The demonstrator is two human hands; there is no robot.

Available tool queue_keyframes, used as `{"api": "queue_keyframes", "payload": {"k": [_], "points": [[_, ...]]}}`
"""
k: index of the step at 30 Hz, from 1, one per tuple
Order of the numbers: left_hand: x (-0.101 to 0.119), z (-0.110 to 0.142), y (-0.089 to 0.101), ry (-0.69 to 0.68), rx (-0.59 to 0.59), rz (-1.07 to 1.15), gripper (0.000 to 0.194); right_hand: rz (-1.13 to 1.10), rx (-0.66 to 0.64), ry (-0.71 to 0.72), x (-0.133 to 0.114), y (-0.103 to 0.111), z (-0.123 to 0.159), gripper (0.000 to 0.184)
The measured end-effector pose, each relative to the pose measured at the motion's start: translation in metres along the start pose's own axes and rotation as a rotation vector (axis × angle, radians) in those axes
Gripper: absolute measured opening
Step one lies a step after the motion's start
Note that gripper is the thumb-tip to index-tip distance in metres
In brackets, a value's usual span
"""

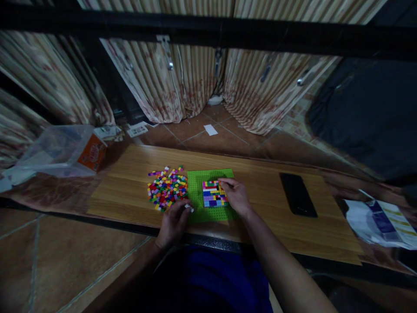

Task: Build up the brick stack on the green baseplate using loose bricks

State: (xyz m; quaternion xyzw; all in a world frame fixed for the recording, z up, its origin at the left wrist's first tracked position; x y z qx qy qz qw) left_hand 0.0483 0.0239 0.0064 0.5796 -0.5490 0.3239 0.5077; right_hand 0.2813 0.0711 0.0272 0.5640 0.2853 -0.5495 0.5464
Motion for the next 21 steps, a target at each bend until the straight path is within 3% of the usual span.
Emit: {"api": "queue_keyframes", "payload": {"k": [3,8,14,21], "points": [[0.004,-0.001,0.0,0.012,-0.001,0.058,0.021,0.025,0.008,0.054,0.0,0.001,0.002,0.037],[0.013,-0.002,0.001,0.038,0.052,0.153,0.02,0.166,0.168,0.34,-0.019,0.004,0.039,0.032],[0.026,-0.005,-0.01,0.063,0.107,0.257,0.021,0.236,-0.066,0.395,-0.034,-0.021,0.092,0.021],[0.036,-0.01,-0.024,0.048,0.098,0.317,0.023,0.168,-0.086,0.356,-0.024,-0.029,0.094,0.019]]}}
Point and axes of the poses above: each hand's wrist, its own z-axis away from the middle knuckle, its own y-axis out of the back of the hand, x = y × z, the point moved 2 cm from there along -z, towards the middle knuckle, and after that the axes turned 6 degrees about -y, right-handed, at the moved point
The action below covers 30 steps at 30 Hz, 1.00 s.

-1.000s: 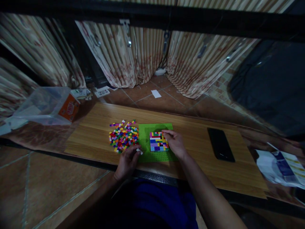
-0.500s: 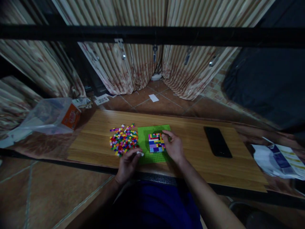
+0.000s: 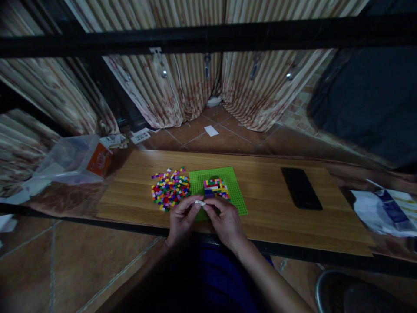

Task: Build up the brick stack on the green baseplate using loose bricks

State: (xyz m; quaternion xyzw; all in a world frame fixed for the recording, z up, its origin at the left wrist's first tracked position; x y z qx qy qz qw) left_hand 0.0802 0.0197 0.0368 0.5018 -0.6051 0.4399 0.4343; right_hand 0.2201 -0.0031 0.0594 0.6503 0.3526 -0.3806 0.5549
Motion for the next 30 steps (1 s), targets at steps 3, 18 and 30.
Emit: {"api": "queue_keyframes", "payload": {"k": [3,18,30], "points": [[-0.006,0.001,0.001,0.001,-0.008,-0.007,0.028,0.052,0.03,0.036,0.005,0.011,-0.007,0.019],[-0.007,-0.025,-0.007,-0.001,-0.185,-0.549,0.042,0.396,0.04,0.114,0.02,0.032,-0.066,0.014],[-0.004,-0.023,-0.017,-0.185,-0.321,-0.812,0.049,0.213,0.115,-0.01,0.029,0.027,-0.073,0.007]]}}
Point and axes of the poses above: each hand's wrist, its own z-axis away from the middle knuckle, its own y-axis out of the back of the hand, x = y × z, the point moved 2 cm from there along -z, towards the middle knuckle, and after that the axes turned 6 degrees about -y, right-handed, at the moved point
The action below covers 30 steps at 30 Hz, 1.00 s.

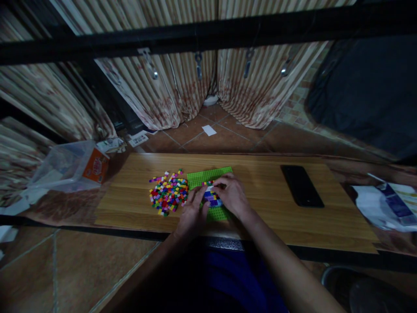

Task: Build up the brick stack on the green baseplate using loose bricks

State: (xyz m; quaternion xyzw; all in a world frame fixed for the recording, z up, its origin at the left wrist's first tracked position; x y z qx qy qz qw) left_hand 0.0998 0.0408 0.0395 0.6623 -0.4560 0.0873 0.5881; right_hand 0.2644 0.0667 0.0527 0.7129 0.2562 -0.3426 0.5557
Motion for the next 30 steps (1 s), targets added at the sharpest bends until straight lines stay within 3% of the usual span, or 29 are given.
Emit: {"api": "queue_keyframes", "payload": {"k": [10,21,30], "points": [[0.002,0.001,-0.011,-0.07,0.006,-0.235,0.05,-0.099,0.05,-0.041,0.009,-0.003,0.004,0.014],[0.001,-0.003,-0.011,-0.046,0.002,-0.224,0.049,-0.293,0.024,-0.098,0.015,-0.009,0.0,0.016],[-0.001,-0.005,-0.012,-0.018,-0.012,-0.147,0.047,-0.283,0.039,-0.084,0.016,-0.01,0.001,0.013]]}}
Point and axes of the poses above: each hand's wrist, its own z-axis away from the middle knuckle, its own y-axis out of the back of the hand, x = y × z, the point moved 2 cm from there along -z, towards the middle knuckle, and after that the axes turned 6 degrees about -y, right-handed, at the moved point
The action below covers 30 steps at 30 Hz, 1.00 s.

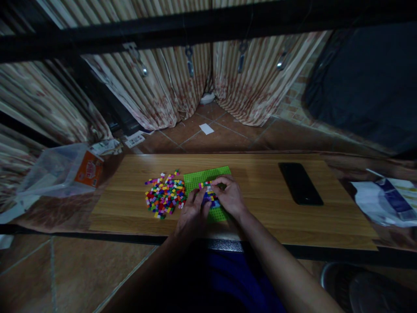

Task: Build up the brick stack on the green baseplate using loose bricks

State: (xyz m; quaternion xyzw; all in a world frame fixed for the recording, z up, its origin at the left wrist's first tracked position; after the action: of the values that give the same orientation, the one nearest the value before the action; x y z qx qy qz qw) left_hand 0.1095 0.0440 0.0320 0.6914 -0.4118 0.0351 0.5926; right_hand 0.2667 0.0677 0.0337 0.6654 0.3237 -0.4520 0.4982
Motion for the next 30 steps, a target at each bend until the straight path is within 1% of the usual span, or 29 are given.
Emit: {"api": "queue_keyframes", "payload": {"k": [6,10,13,16,18,21,24,26,30], "points": [[-0.002,-0.002,-0.005,-0.011,0.01,0.004,0.047,0.011,0.013,-0.002,0.001,-0.002,0.001,0.013],[-0.001,-0.001,-0.004,-0.005,0.003,-0.018,0.048,0.003,0.008,0.021,0.001,-0.003,0.0,0.012],[-0.001,0.002,-0.001,-0.032,0.01,0.005,0.048,-0.019,-0.011,0.038,0.002,-0.001,0.001,0.016],[-0.004,0.005,0.001,-0.034,0.008,0.057,0.053,-0.065,-0.013,-0.003,0.007,0.002,0.006,0.026],[-0.006,0.005,0.002,-0.037,-0.01,0.104,0.063,-0.099,0.014,-0.044,0.015,0.006,0.011,0.034],[-0.009,0.002,0.001,-0.056,-0.048,0.151,0.074,-0.143,0.091,-0.087,0.03,0.011,0.022,0.039],[-0.012,-0.007,-0.001,-0.05,-0.073,0.158,0.074,-0.131,0.157,-0.102,0.042,0.017,0.034,0.04],[-0.012,-0.012,-0.003,-0.043,-0.086,0.166,0.074,-0.094,0.182,-0.091,0.045,0.019,0.04,0.039],[-0.011,-0.014,-0.007,-0.038,-0.07,0.188,0.074,-0.054,0.167,-0.066,0.04,0.019,0.042,0.039]]}}
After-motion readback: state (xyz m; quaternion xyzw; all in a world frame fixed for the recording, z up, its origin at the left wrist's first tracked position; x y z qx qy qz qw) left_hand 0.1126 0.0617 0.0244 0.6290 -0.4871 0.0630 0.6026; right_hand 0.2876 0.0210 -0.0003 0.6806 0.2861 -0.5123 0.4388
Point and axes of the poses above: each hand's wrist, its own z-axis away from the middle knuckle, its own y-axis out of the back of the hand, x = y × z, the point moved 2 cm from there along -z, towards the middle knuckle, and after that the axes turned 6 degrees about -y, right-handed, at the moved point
